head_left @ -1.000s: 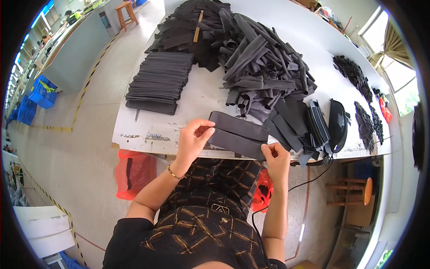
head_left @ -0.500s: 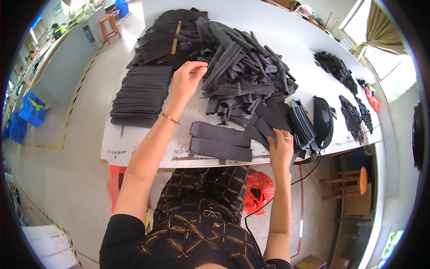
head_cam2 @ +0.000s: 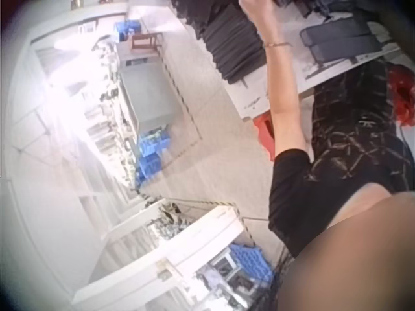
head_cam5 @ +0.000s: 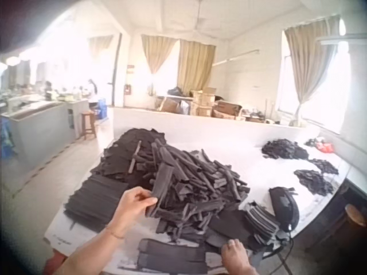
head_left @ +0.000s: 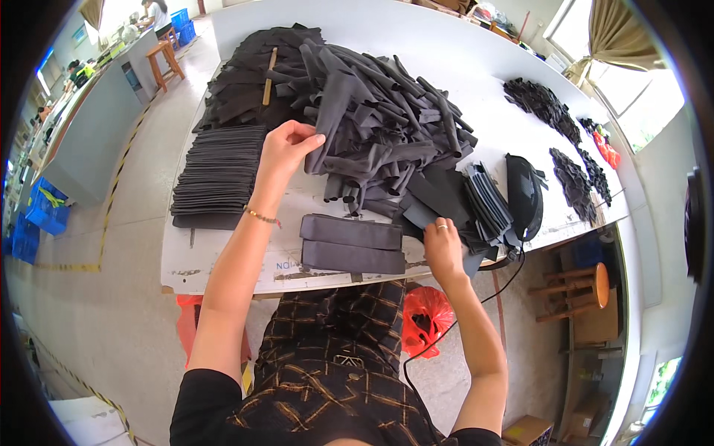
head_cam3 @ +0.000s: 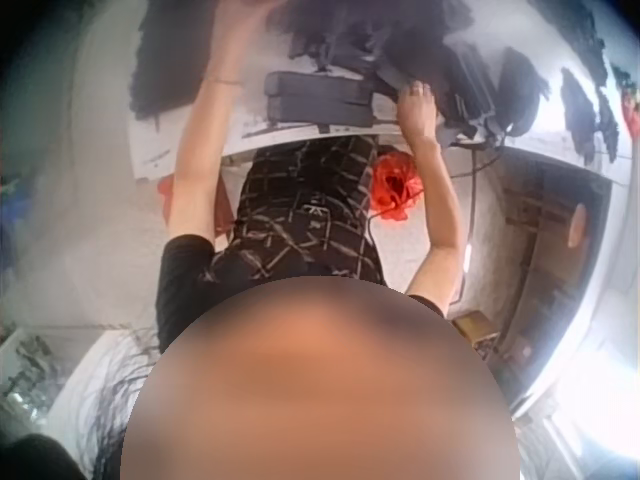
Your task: Assembling dark grey foam components by fitting them together at a workshop table.
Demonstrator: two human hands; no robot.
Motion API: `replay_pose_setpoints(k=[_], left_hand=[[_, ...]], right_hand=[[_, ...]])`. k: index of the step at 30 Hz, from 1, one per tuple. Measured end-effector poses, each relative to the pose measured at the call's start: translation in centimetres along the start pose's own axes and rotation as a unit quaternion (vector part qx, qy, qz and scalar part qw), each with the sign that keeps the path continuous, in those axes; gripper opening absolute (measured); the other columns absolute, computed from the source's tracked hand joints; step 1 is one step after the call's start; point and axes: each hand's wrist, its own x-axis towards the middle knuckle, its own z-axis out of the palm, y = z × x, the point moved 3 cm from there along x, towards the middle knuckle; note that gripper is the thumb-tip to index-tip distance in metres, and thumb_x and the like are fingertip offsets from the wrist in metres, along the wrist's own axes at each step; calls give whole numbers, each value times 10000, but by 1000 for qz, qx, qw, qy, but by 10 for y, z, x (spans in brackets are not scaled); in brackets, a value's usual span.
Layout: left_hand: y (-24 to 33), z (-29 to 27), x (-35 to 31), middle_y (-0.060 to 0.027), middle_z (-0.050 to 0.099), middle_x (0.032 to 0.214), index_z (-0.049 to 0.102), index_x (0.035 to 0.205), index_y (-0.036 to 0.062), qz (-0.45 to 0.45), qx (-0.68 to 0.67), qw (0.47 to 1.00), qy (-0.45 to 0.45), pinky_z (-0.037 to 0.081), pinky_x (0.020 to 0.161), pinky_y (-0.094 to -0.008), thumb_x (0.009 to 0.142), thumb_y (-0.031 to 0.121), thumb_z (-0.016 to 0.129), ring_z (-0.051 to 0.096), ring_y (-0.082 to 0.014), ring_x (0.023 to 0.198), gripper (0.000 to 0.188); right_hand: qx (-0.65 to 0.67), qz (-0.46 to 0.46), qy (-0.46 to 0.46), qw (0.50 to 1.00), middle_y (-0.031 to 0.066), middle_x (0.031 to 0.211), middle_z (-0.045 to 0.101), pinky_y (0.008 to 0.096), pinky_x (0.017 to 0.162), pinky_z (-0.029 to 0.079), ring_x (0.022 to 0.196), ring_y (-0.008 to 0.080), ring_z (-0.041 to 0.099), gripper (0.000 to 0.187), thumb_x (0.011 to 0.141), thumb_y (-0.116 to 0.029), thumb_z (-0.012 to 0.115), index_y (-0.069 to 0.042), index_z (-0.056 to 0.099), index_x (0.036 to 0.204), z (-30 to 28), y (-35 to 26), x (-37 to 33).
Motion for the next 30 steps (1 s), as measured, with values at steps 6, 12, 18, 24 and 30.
replay_pose_setpoints(k=[6, 12, 18, 24, 30], left_hand=[[0, 0, -48, -180, 700, 962, 525, 1104, -28, -170, -208, 963, -7, 600, 738, -352, 887, 110, 696, 713, -266, 848, 309], [-20, 8, -76, -145, 690, 1021, 591, 1082, -32, -240, -346, 906, 31, 590, 815, -336, 895, 108, 691, 702, -230, 908, 255], [-1, 17, -84, -160, 689, 1009, 604, 1045, -29, -233, -388, 891, 31, 605, 824, -376, 915, 84, 649, 700, -272, 941, 178], [5, 20, -86, -194, 681, 1060, 603, 1039, -53, -224, -378, 898, 24, 606, 826, -392, 923, 89, 631, 698, -295, 948, 185], [5, 29, -90, -187, 686, 1041, 615, 1036, -51, -239, -361, 901, 4, 608, 806, -379, 933, 92, 625, 701, -286, 934, 176]], right_hand=[[262, 116, 166, 943, 157, 1090, 617, 382, 848, 497, 951, 349, 608, 367, 866, 89, 531, -18, 606, 1209, -61, 1, 14], [432, 113, 90, 890, 131, 962, 515, 346, 791, 453, 887, 255, 536, 313, 826, -46, 723, -3, 504, 1046, -97, -66, 20], [328, -51, 143, 933, 154, 1024, 537, 434, 796, 450, 922, 336, 544, 414, 761, -88, 778, -17, 535, 1088, -93, -100, 15], [340, -8, 153, 928, 112, 1014, 580, 427, 825, 434, 909, 294, 545, 518, 744, -74, 769, -49, 604, 1234, -96, -94, 21], [221, -81, 224, 946, 17, 939, 587, 359, 797, 415, 831, 206, 561, 380, 705, -49, 773, -100, 696, 1073, -107, -103, 33]])
